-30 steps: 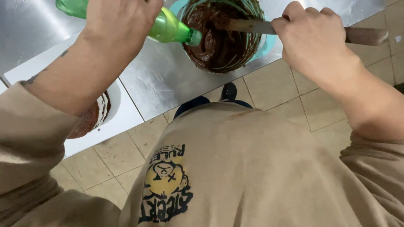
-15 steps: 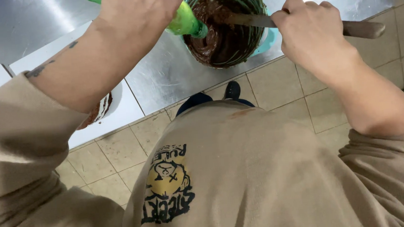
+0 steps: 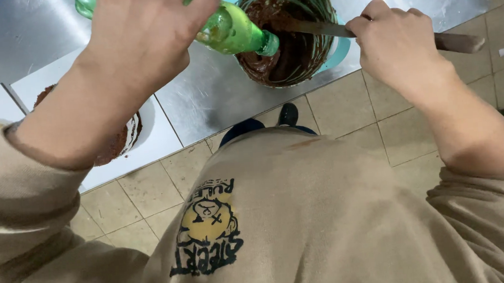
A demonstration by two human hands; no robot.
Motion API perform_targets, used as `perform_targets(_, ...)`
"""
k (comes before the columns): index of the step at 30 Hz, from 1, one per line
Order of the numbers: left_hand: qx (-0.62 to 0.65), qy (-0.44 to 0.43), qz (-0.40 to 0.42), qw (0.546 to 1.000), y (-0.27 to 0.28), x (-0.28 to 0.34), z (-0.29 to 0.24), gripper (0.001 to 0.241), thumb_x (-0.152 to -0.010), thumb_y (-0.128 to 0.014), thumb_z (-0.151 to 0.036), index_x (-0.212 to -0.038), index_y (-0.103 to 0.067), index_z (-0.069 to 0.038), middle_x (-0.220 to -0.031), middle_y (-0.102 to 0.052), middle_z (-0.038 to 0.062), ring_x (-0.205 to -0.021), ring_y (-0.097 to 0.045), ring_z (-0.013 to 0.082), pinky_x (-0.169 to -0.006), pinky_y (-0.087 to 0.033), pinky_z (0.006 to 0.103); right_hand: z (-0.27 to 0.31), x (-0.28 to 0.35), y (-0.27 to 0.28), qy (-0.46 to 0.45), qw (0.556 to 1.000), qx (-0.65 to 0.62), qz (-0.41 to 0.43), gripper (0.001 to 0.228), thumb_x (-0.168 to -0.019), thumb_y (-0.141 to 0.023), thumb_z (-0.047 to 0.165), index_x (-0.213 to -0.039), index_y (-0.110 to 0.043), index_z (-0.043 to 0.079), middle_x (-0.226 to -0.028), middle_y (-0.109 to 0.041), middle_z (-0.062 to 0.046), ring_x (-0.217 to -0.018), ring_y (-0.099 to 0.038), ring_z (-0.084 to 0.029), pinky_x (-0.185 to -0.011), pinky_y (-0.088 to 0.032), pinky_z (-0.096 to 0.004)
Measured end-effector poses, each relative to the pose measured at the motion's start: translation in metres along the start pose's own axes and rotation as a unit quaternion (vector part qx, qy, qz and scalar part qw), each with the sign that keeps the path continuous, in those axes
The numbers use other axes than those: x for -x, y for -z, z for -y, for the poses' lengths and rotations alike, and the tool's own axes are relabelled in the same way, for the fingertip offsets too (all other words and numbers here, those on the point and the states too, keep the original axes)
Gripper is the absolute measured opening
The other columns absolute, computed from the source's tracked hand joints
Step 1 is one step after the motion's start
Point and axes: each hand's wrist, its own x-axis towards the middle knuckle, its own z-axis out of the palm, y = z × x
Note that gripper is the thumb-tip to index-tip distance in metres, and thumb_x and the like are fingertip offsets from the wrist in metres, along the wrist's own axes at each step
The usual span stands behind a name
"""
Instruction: The person wipes the stainless steel worktable with a cloth, moves cake layers on white boards, and stacks a cream-filled cake layer. They then stir chocolate frosting in a bowl with a spatula, add liquid from a bottle, and continue mixing the frosting while checking a phone and a paper order on the counter.
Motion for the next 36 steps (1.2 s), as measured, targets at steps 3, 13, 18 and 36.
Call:
perform_targets(3, -0.001, 0.002, -0.015, 1.000, 0.003, 0.010, 0.005, 0.039, -0.075, -0.067, 0.004, -0.111, -0.068, -0.011, -0.100, -0.064, 0.002, -0.095, -0.062, 0.0203, -0.077, -0.044, 0.0348, 0.002, -0.002, 0.003, -0.006, 1.000, -0.011, 0.011, 0.020, -0.095, -0.065, 0.007, -0.109, -0.077, 0.014, -0.100, -0.067, -0.009, -0.077, -0.069, -0.030, -0.074, -0.054, -0.044)
perform_targets(13, 0.295, 0.137, -0.056, 0.944, -0.029, 0.034, 0.021, 0.037, -0.088, -0.088, -0.008, -0.119, -0.067, -0.012, -0.109, -0.070, 0.000, -0.109, -0.065, 0.0213, -0.111, -0.030, 0.0513, 0.006, -0.005, 0.009, -0.053, 0.997, -0.035, 0.052, 0.027, -0.097, -0.063, 0.011, -0.119, -0.077, 0.016, -0.108, -0.069, -0.010, -0.078, -0.070, -0.034, -0.072, -0.056, -0.046)
perform_targets(18, 0.507, 0.229, -0.107, 0.824, -0.082, 0.066, 0.044, 0.058, -0.086, -0.096, -0.012, -0.129, -0.058, -0.011, -0.121, -0.066, 0.000, -0.120, -0.063, 0.0176, -0.120, -0.034, 0.0476, 0.012, -0.011, 0.012, -0.046, 0.998, -0.035, 0.038, 0.027, -0.098, -0.063, 0.014, -0.122, -0.076, 0.016, -0.113, -0.070, -0.009, -0.087, -0.071, -0.033, -0.077, -0.056, -0.047)
perform_targets(36, 0.366, 0.541, -0.369, 0.661, -0.323, 0.136, 0.270, 0.071, -0.066, -0.102, -0.012, -0.120, -0.057, -0.008, -0.113, -0.072, 0.007, -0.110, -0.068, 0.0295, -0.107, -0.043, 0.0503, 0.038, -0.021, 0.015, -0.196, 0.967, -0.073, 0.147, 0.028, -0.098, -0.060, 0.028, -0.122, -0.074, 0.028, -0.117, -0.070, -0.001, -0.092, -0.071, -0.034, -0.084, -0.058, -0.049)
